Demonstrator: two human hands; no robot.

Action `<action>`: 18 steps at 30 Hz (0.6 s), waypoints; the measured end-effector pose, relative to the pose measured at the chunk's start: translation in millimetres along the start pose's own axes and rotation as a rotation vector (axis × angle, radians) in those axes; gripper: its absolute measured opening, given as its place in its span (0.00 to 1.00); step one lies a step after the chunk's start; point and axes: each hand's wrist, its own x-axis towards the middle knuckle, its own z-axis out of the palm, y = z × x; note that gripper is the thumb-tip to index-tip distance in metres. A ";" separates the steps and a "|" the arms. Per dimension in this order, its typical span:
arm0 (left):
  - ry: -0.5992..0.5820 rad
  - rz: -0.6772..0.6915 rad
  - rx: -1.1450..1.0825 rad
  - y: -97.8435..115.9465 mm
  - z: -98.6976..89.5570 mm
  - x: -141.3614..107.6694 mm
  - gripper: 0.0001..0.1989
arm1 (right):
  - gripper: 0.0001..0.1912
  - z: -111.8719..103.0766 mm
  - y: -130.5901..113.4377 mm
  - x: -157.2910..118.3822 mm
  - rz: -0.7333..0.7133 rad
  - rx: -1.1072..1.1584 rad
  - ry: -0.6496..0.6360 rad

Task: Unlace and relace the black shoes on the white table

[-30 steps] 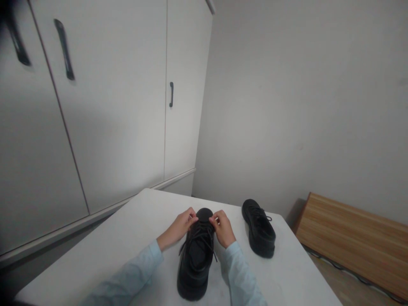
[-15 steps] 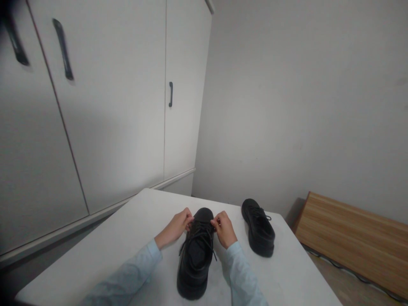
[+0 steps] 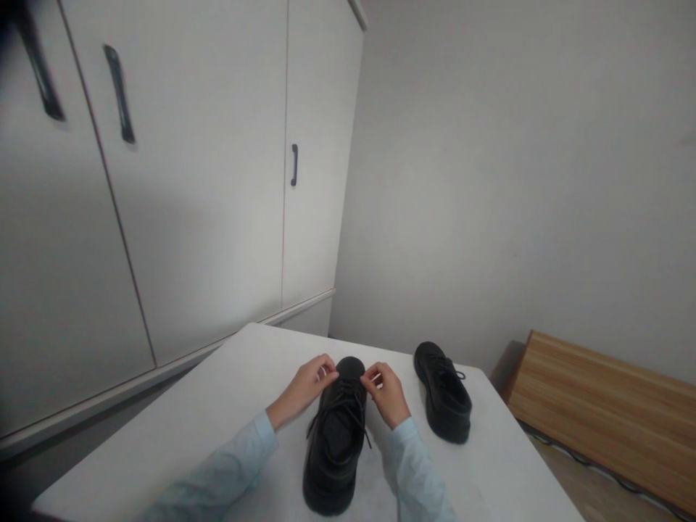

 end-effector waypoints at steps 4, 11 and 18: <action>-0.016 0.087 -0.014 10.5 -1.9 1.4 0.10 | 0.17 -3.0 -10.2 -0.7 0.009 -0.005 -0.044; -0.075 0.076 0.038 11.3 3.9 1.9 0.11 | 0.17 2.9 -11.0 -2.4 0.068 0.043 -0.161; -0.086 0.095 0.082 13.4 9.5 2.8 0.08 | 0.20 3.4 -5.8 -1.4 0.048 0.045 -0.175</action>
